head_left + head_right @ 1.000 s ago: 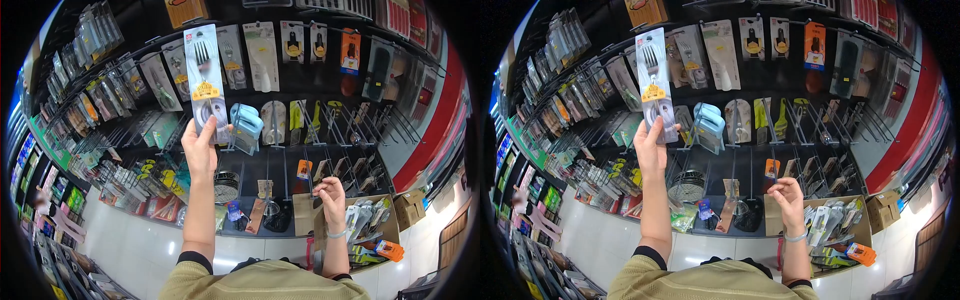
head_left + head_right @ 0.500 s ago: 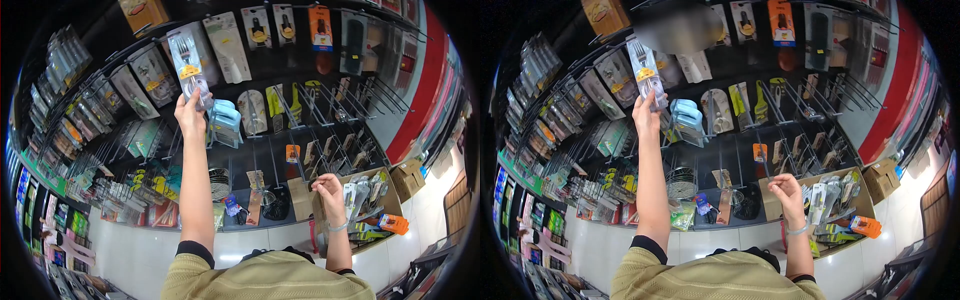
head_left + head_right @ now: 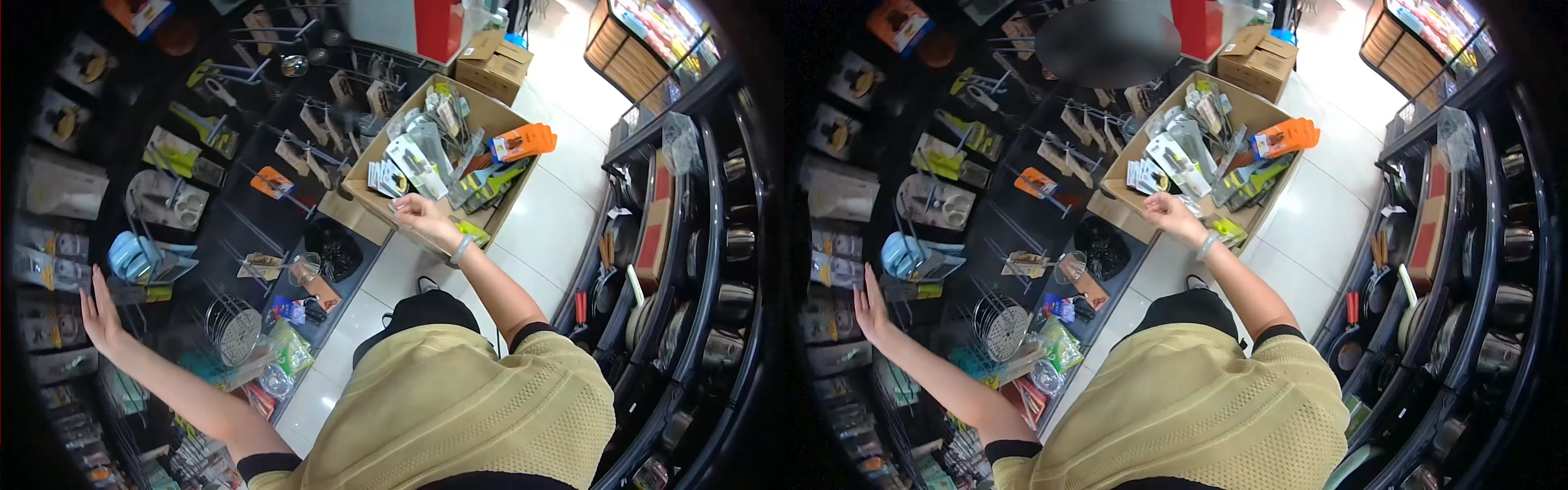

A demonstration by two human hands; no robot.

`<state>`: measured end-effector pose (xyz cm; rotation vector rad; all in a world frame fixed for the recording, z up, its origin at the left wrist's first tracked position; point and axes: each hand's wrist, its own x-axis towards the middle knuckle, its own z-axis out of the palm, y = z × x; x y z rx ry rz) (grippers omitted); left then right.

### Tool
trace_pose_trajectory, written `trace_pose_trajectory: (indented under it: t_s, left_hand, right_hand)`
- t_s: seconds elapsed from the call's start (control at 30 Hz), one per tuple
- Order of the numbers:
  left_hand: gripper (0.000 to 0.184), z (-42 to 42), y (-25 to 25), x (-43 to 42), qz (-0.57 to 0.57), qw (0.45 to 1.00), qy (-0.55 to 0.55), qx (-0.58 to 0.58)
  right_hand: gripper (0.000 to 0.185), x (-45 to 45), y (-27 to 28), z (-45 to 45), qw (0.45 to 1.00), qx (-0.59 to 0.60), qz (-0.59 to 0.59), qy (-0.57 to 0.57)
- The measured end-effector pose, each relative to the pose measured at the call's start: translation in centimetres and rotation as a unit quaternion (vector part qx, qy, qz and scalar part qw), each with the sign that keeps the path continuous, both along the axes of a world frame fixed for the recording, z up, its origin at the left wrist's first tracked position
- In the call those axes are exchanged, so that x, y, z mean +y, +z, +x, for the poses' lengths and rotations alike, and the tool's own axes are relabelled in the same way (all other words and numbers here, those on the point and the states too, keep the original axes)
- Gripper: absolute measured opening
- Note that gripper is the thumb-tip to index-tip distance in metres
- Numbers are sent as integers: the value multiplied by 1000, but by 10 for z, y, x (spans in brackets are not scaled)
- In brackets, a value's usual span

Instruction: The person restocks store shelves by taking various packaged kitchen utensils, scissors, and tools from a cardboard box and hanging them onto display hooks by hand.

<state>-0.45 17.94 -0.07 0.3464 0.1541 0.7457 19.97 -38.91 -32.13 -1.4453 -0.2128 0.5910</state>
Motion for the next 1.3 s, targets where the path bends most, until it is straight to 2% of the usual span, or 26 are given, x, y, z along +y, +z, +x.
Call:
trace_pose_trajectory:
  t_s: [0.07, 0.17, 0.2, 0.27, 0.33, 0.37, 0.4, 0.47, 0.57, 0.67, 0.77, 0.97, 1.07, 1.17, 1.27, 1.3]
  left_hand:
    - [54, 1, 3, -42, -6, 999, 30, 13]
    - [52, -17, -18, -39, 120, 992, 35, 3]
    - [48, -16, -19, -63, 177, 980, 90, 12]
    - [44, 2, -15, -149, 262, 924, 246, 131]
    - [41, -14, -44, -169, 395, 899, 161, 101]
    - [44, 3, -45, -216, 391, 892, 184, 136]
    - [47, 11, -53, -248, 401, 892, 159, 137]
    - [49, 22, -73, -291, 454, 855, 87, 236]
    - [36, 27, -113, -318, 405, 846, 5, 347]
    - [23, 25, -147, -334, 318, 839, -50, 439]
    - [19, 20, -170, -348, 265, 833, -99, 475]
    - [16, 20, -196, -365, 223, 827, -137, 497]
    - [17, 25, -205, -367, 222, 823, -154, 499]
    - [18, 33, -213, -369, 227, 823, -175, 491]
    - [18, 47, -219, -376, 253, 806, -195, 499]
    - [18, 53, -221, -379, 272, 795, -212, 499]
  right_hand:
    - [28, -19, -8, 7, 995, 45, -31, -79]
    - [31, -47, -56, 31, 971, 97, -30, -219]
    - [31, -56, -68, 40, 957, 109, -30, -268]
    - [32, -78, -105, 68, 947, 106, -95, -287]
    - [37, -88, -118, 93, 934, 118, -123, -315]
    - [37, -93, -142, 109, 928, 121, -127, -330]
    - [38, -98, -158, 124, 921, 123, -132, -344]
    - [42, -106, -175, 153, 917, 158, -133, -341]
    - [49, -112, -216, 190, 900, 198, -132, -365]
    - [50, -106, -187, 206, 898, 233, -104, -359]
    - [52, -112, -220, 230, 899, 246, -107, -347]
    - [44, -121, -251, 256, 873, 340, -50, -346]
    - [39, -122, -249, 255, 874, 338, -5, -350]
    - [32, -119, -253, 245, 862, 320, 35, -392]
    - [30, -124, -256, 224, 914, 232, -8, -332]
    - [34, -123, -258, 217, 906, 219, 15, -362]
